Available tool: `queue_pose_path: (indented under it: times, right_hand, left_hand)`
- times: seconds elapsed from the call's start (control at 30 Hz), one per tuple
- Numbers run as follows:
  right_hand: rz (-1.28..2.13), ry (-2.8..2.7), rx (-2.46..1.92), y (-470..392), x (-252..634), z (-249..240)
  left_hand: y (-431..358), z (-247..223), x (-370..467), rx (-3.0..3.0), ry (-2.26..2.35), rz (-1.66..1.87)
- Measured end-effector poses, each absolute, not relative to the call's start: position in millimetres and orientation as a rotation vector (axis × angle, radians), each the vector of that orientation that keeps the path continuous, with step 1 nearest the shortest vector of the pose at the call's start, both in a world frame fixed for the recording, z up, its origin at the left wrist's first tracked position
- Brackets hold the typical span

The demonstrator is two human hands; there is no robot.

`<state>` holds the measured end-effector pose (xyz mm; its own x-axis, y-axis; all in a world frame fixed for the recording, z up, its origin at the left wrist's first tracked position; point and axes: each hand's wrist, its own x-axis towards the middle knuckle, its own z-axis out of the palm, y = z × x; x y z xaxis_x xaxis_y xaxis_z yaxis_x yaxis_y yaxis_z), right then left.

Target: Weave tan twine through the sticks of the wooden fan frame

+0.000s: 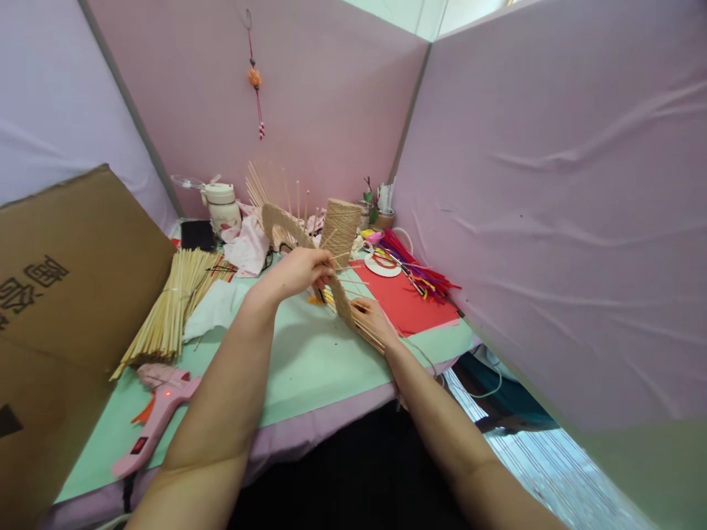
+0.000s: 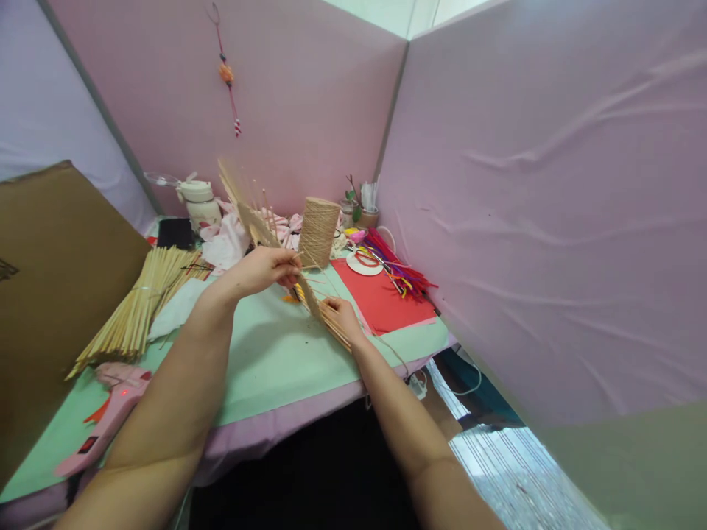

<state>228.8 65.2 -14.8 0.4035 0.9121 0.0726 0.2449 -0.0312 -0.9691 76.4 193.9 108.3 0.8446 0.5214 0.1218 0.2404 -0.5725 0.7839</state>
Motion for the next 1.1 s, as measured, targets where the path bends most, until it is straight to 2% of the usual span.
queue_pose_path:
  times: [0.3,0.6,0.77,1.1]
  right_hand:
    - [0.642,-1.144,-1.559,64.1,230.2,-23.0]
    - [0.712,-1.118,-1.481,63.6,229.1,-29.5]
    - [0.679,-1.126,-1.494,63.9,229.1,-30.9]
    - [0.674,-1.098,-1.524,65.2,228.3,-31.2]
  left_hand:
    - [184.3,105.9,79.6,2.268,0.472,0.236]
    - [154.6,141.0,62.5,2.731,0.648,0.541]
    - [138.3,146.0,62.1,2.835,0.640,0.270]
    - [153.7,114.4,92.0,2.663,0.642,0.122]
